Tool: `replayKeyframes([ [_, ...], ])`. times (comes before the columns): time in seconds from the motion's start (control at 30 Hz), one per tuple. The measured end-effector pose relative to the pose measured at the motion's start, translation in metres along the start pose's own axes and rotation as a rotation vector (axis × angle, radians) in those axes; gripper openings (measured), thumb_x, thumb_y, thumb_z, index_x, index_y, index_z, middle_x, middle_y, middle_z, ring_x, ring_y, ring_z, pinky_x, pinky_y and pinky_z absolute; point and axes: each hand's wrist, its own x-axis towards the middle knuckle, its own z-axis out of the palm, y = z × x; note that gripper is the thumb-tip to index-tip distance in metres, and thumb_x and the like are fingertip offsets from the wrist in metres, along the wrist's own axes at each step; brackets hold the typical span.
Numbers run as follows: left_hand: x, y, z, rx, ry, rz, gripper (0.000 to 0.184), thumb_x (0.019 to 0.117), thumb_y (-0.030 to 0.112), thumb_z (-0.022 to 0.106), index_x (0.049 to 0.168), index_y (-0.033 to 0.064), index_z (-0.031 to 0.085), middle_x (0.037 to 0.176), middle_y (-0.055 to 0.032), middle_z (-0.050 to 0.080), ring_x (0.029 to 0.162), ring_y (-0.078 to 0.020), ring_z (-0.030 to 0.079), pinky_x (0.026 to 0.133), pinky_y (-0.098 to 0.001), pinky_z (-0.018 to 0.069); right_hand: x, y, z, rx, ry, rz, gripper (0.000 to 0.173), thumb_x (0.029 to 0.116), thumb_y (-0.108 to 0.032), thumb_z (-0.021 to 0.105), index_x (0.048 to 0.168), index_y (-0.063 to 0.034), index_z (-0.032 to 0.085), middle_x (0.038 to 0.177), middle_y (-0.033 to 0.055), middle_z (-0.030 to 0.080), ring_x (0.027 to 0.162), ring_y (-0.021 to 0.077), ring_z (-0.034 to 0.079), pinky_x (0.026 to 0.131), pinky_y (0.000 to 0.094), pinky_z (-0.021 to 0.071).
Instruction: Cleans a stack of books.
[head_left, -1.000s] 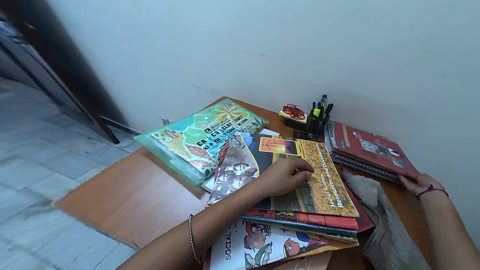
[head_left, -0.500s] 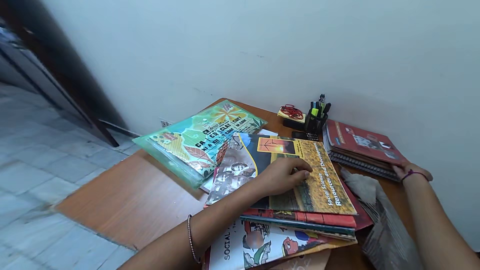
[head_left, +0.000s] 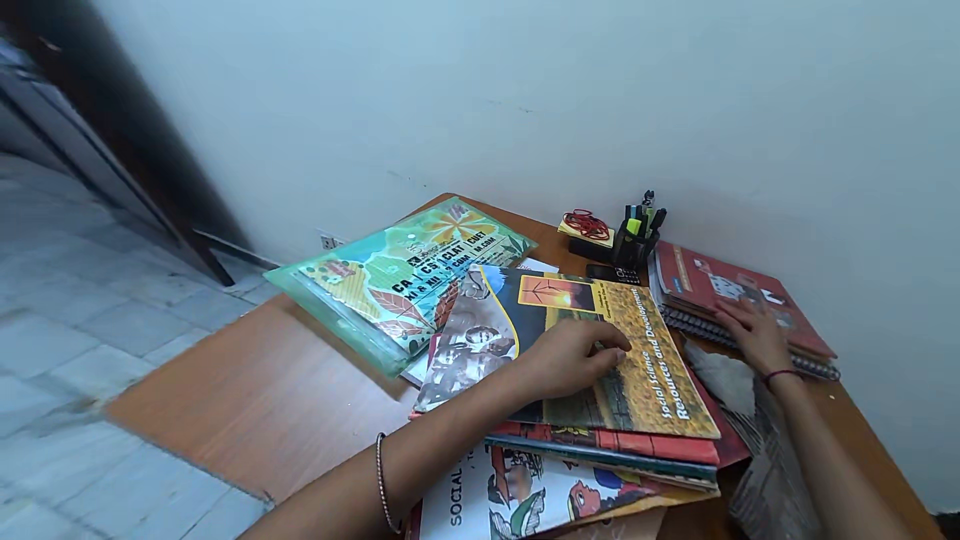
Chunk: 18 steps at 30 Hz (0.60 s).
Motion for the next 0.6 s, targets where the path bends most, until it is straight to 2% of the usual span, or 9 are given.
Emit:
replayKeyframes([
  [0.03, -0.001, 0.0, 0.0, -0.001, -0.001, -0.001, 0.029, 0.1086, 0.019, 0.049, 0.126, 0.0024, 0.067, 0.104, -0.0097, 0.069, 0.078, -0.0101, 0.061, 0.074, -0.0272, 0.0514, 0.003, 0.005, 0.004, 0.014, -0.004, 0.003, 0.028, 0.1033, -0.019, 0.063, 0.128, -0.0104, 0.074, 0.148, 0.0211, 0.056, 0.145, 0.0527, 0.036, 0.112, 0.0808, 0.0105],
  [0.1, -0.002, 0.0, 0.0, 0.0, -0.001, -0.001, 0.029, 0.1085, 0.018, 0.049, 0.126, 0.0023, 0.066, 0.104, -0.0105, 0.069, 0.079, -0.0105, 0.061, 0.075, -0.0275, 0.0513, 0.01, 0.016, 0.005, 0.027, -0.001, 0.004, 0.026, 0.1025, -0.013, 0.063, 0.126, -0.0092, 0.074, 0.143, 0.0181, 0.062, 0.142, 0.0491, 0.043, 0.111, 0.0809, 0.0113],
  [0.23, -0.002, 0.001, -0.001, 0.011, -0.007, 0.006, 0.03, 0.1087, 0.017, 0.048, 0.127, 0.0014, 0.066, 0.105, -0.0116, 0.069, 0.081, -0.012, 0.061, 0.077, -0.0286, 0.0511, 0.018, 0.028, 0.002, 0.066, -0.032, 0.0, 0.026, 0.1019, -0.007, 0.062, 0.125, -0.0058, 0.074, 0.143, 0.0208, 0.061, 0.142, 0.045, 0.046, 0.112, 0.0798, 0.0099],
  [0.37, 0.001, -0.001, 0.001, 0.042, 0.001, 0.044, 0.028, 0.1082, 0.015, 0.05, 0.125, 0.0003, 0.067, 0.105, -0.0137, 0.07, 0.082, -0.0167, 0.064, 0.078, -0.0337, 0.0532, 0.013, 0.02, 0.003, 0.023, 0.015, 0.002, 0.027, 0.1011, -0.008, 0.064, 0.126, -0.0054, 0.073, 0.142, 0.0228, 0.061, 0.14, 0.0483, 0.046, 0.112, 0.0797, 0.0135],
  [0.4, 0.0, -0.002, 0.002, 0.046, 0.011, 0.055, 0.027, 0.1078, 0.015, 0.051, 0.125, 0.0001, 0.067, 0.104, -0.0132, 0.07, 0.081, -0.0164, 0.065, 0.078, -0.0333, 0.0535, 0.007, 0.015, 0.003, -0.023, 0.049, 0.016, 0.031, 0.1009, -0.012, 0.066, 0.13, -0.0037, 0.071, 0.142, 0.0262, 0.059, 0.139, 0.0513, 0.045, 0.112, 0.0791, 0.0162],
  [0.43, -0.001, -0.002, 0.003, 0.049, 0.022, 0.066, 0.027, 0.1075, 0.014, 0.051, 0.124, -0.0001, 0.067, 0.104, -0.0129, 0.071, 0.081, -0.0162, 0.065, 0.078, -0.0331, 0.0539, 0.0, 0.01, 0.001, -0.063, 0.081, 0.048, 0.04, 0.1008, -0.017, 0.067, 0.137, 0.0009, 0.064, 0.146, 0.0327, 0.052, 0.14, 0.0558, 0.041, 0.113, 0.0789, 0.0169],
  [0.5, -0.002, -0.003, 0.003, 0.048, 0.032, 0.077, 0.027, 0.1076, 0.014, 0.051, 0.123, -0.0002, 0.068, 0.107, -0.0139, 0.07, 0.085, -0.018, 0.066, 0.081, -0.0351, 0.0543, -0.023, -0.005, -0.007, -0.103, 0.114, 0.17, 0.066, 0.102, -0.03, 0.065, 0.151, 0.0077, 0.043, 0.153, 0.0402, 0.038, 0.144, 0.0609, 0.032, 0.113, 0.0777, 0.0202],
  [0.57, -0.001, -0.003, 0.003, 0.067, 0.026, 0.095, 0.029, 0.1074, 0.013, 0.049, 0.124, -0.0013, 0.067, 0.113, -0.0164, 0.07, 0.093, -0.0227, 0.067, 0.087, -0.0402, 0.0534, -0.057, -0.018, -0.021, -0.078, 0.053, 0.309, 0.082, 0.1019, -0.039, 0.063, 0.157, 0.0091, 0.028, 0.156, 0.0433, 0.029, 0.145, 0.0632, 0.025, 0.114, 0.0774, 0.0212],
  [0.6, -0.002, -0.002, 0.003, 0.09, 0.019, 0.112, 0.029, 0.1072, 0.013, 0.049, 0.125, -0.0016, 0.067, 0.114, -0.0174, 0.07, 0.095, -0.025, 0.067, 0.089, -0.043, 0.0529, -0.078, -0.019, -0.026, -0.062, -0.006, 0.343, 0.082, 0.1023, -0.039, 0.062, 0.158, 0.0096, 0.026, 0.155, 0.0449, 0.029, 0.144, 0.0645, 0.026, 0.112, 0.0786, 0.022],
])
